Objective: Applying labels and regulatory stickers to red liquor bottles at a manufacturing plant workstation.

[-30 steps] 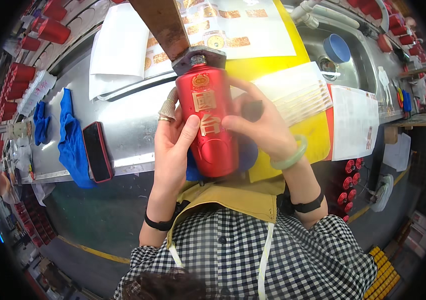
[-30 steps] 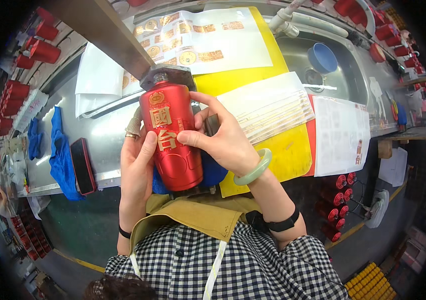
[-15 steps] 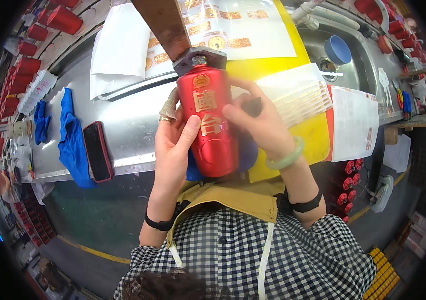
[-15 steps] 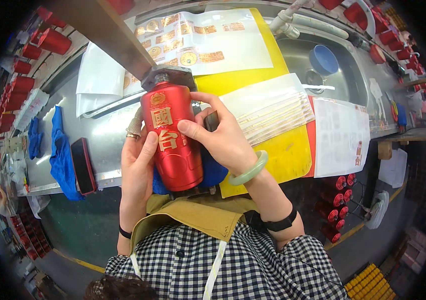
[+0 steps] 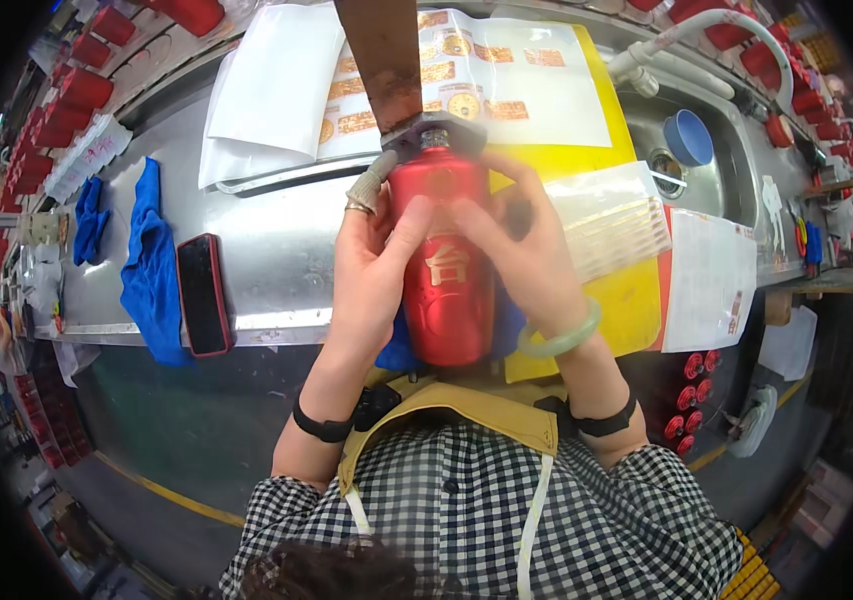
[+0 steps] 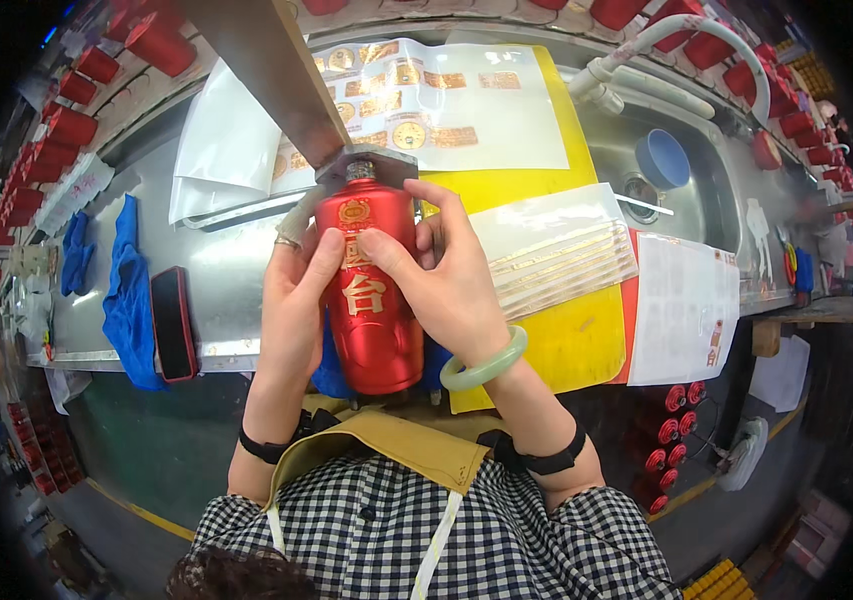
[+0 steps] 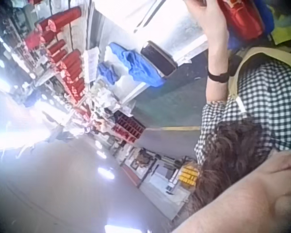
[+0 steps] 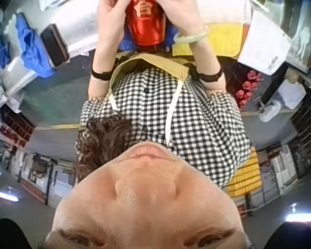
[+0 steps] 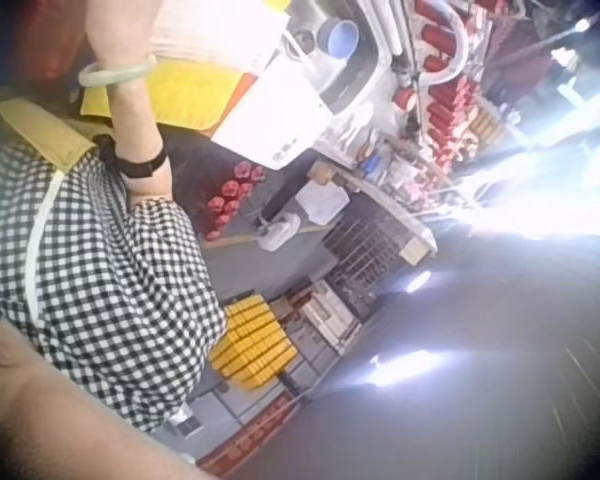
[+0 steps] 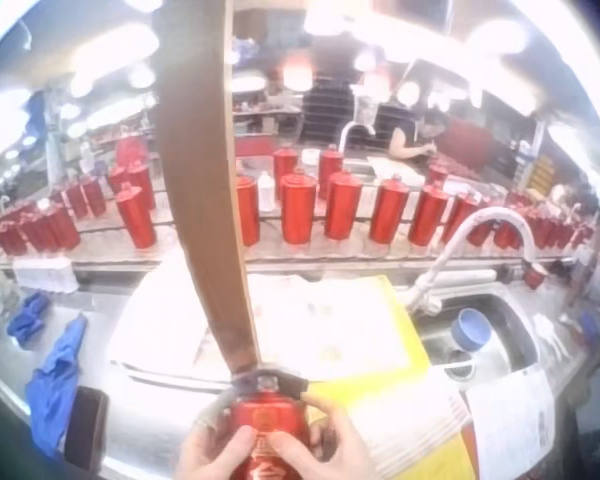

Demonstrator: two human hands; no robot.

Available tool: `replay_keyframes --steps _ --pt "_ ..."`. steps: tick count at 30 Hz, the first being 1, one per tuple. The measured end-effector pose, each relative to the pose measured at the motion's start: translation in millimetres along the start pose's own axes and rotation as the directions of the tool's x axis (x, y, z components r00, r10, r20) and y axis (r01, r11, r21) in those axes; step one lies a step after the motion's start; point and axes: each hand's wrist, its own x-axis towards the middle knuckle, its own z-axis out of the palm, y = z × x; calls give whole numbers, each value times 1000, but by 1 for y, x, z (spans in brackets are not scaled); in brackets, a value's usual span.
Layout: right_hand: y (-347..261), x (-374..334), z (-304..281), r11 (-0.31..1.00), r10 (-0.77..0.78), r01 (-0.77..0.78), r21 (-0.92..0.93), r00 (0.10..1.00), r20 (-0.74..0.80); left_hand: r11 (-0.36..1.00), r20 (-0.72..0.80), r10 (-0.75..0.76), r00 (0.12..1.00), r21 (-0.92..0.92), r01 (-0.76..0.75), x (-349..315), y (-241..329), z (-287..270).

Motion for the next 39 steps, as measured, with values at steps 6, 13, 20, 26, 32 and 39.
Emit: replay_keyframes --steps 6,13,20,26,32,39 --pt "-11 6 -2 998 32 -33 49 999 11 1000 -31 -17 999 -13 17 5 0 -1" --pt "-9 12 2 999 -26 26 -40 1000 0 995 -69 58 996 91 -51 16 -1 4" --pt "-12 17 1 1000 3 -3 28 1000 1 1000 -85 -14 996 -15 13 22 -1 4" --pt "-11 21 -4 996 -31 34 -82 999 32 993 -108 71 992 99 -60 24 -1 2" --pt "-31 32 -23 863 -450 420 -281 892 -49 996 -153 59 987 69 -49 17 8 -11" --pt "-69 34 -12 437 -606 788 -434 615 505 998 -168 8 986 61 2 3 5 -12"
